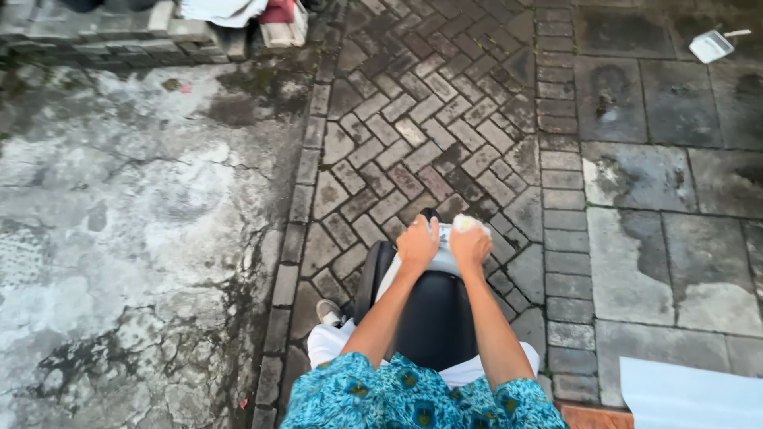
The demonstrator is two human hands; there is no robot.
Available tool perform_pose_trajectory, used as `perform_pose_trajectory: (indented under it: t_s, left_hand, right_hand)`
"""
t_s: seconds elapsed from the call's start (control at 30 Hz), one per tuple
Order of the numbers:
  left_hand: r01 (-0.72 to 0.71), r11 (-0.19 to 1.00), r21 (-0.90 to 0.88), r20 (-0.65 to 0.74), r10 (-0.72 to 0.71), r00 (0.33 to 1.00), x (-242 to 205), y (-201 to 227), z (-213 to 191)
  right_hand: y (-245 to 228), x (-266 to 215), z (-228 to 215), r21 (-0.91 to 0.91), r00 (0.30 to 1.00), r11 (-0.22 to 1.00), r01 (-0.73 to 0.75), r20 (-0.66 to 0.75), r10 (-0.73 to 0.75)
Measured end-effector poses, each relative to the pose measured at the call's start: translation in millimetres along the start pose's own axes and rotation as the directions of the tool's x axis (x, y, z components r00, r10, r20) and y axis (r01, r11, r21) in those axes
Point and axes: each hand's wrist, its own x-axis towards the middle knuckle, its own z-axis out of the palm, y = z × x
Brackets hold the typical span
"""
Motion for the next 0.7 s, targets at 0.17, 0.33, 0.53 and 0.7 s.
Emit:
perform_pose_trajectory:
  t_s: [0.17, 0.33, 0.53, 0.7]
  left_hand:
    - [0.022, 0.999, 0.047, 0.042, -0.024, 0.999, 13, 3, 6]
    - [0.003, 0.999, 0.052, 0.043, -0.005, 0.999, 21, -2, 9]
    - [-0.015, 0.999, 0.034, 0.042, 0.013, 0.999, 29, -8, 11]
    - [-0.02, 0.999, 0.049, 0.036, 0.018, 0.999, 37, -12, 22]
  right_hand:
    - [-18, 13, -19, 0.124, 0.996, 0.992, -0.031, 0.09, 0.02]
    - [-10, 17, 2, 0.181, 0.996, 0.98, -0.088, 0.043, 0.082]
    - [-13, 8, -22, 0.267, 0.985, 0.953, -0.147, 0.127, 0.116]
    - [38, -13, -9, 0.204, 0.955, 0.94, -0.273, 0.171, 0.241]
